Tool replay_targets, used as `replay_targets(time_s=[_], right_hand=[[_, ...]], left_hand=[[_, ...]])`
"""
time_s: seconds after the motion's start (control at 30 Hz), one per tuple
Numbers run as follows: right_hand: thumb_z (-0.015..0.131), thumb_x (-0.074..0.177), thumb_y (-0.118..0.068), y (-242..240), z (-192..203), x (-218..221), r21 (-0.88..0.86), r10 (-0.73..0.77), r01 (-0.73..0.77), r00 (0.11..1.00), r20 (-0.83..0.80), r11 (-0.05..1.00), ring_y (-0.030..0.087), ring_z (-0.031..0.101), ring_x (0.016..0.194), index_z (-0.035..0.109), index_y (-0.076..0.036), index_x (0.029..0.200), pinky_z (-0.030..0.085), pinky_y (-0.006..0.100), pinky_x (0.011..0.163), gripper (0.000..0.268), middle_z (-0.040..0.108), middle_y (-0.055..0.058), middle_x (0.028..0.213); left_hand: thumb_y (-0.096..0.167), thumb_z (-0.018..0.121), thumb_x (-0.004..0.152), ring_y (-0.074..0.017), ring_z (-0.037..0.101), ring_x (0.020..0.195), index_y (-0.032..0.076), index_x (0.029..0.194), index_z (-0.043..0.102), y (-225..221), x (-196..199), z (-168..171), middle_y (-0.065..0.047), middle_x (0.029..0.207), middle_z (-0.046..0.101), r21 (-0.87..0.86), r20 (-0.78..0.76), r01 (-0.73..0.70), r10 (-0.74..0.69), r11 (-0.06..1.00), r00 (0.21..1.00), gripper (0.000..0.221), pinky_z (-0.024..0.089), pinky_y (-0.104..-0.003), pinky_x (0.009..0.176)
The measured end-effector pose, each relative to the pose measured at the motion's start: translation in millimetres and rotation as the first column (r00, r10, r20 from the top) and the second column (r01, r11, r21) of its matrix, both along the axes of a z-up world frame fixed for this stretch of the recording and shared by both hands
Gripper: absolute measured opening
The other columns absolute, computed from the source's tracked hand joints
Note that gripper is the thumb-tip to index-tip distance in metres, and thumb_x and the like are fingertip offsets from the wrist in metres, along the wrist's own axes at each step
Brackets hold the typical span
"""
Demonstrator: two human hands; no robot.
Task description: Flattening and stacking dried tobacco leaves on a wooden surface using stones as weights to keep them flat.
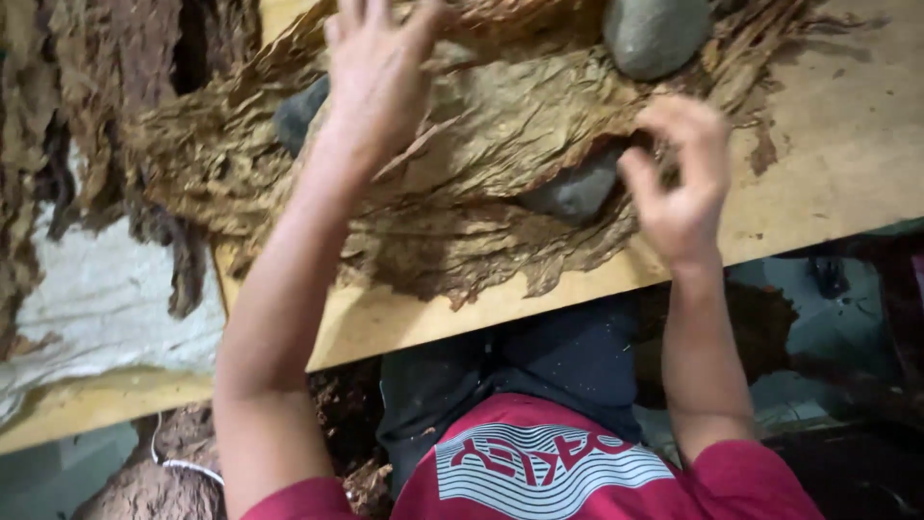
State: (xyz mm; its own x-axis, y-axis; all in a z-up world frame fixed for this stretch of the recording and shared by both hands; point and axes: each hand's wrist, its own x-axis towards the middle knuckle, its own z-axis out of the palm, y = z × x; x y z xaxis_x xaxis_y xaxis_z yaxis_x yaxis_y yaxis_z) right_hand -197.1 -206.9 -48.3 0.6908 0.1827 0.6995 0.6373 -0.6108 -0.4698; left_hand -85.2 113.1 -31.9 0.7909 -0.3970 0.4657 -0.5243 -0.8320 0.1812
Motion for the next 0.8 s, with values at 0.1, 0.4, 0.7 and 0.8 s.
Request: replay_targets(time_s=[0.1,0.4,0.7,0.8], right_hand=[[0.067,0.099,-0.009,24,-1,-19,-0.144,0.052,-0.071,0.991,-0.127,0.987,0.040,0.048,0.139,0.059,0.001,0.139,0.035,0.057,0.123,0.042,0.055,0.022,0.143],[0.079,0.078,-0.010,72,-23,3,-0.474,-0.087,0.127,0.991,0.106,0.871,0.031,0.049,0.118,0.079,-0.013,0.133,0.037,0.048,0.097,0.055,0.067,0.009,0.124],[0.048,0.097,0.030,42,-24,-29,-0.276,0.093,-0.042,0.980,0.175,0.960,0.043,0.068,0.121,0.075,0.013,0.126,0.058,0.052,0.104,0.043,0.077,0.027,0.124],[0.040,0.103,0.017,33,-33,-40,-0.340,0.109,-0.048,0.981,0.163,0.939,0.043,0.067,0.126,0.076,0.007,0.130,0.053,0.056,0.108,0.045,0.073,0.022,0.135]], left_hand=[[0.028,0.088,0.085,-0.0496,0.047,0.120,0.016,0.138,0.054,36,-14,-3,-0.023,0.135,0.046,0.162,-0.124,-0.218,0.239,0.963,0.963,0.064,0.046,-0.065,0.091],[0.031,0.077,0.103,-0.0132,0.058,0.089,0.016,0.103,0.070,102,4,9,0.001,0.093,0.065,-0.327,-0.607,-0.259,0.008,0.909,0.795,0.017,0.045,-0.033,0.079],[0.025,0.063,0.109,-0.0575,0.061,0.090,0.004,0.112,0.057,127,69,-39,-0.031,0.106,0.067,-0.139,-0.391,-0.262,0.190,0.955,0.900,0.022,0.040,-0.063,0.069],[0.025,0.052,0.104,-0.0557,0.067,0.089,0.005,0.110,0.068,132,75,-54,-0.030,0.103,0.072,0.053,-0.180,-0.229,0.235,0.972,0.955,0.026,0.050,-0.064,0.067]])
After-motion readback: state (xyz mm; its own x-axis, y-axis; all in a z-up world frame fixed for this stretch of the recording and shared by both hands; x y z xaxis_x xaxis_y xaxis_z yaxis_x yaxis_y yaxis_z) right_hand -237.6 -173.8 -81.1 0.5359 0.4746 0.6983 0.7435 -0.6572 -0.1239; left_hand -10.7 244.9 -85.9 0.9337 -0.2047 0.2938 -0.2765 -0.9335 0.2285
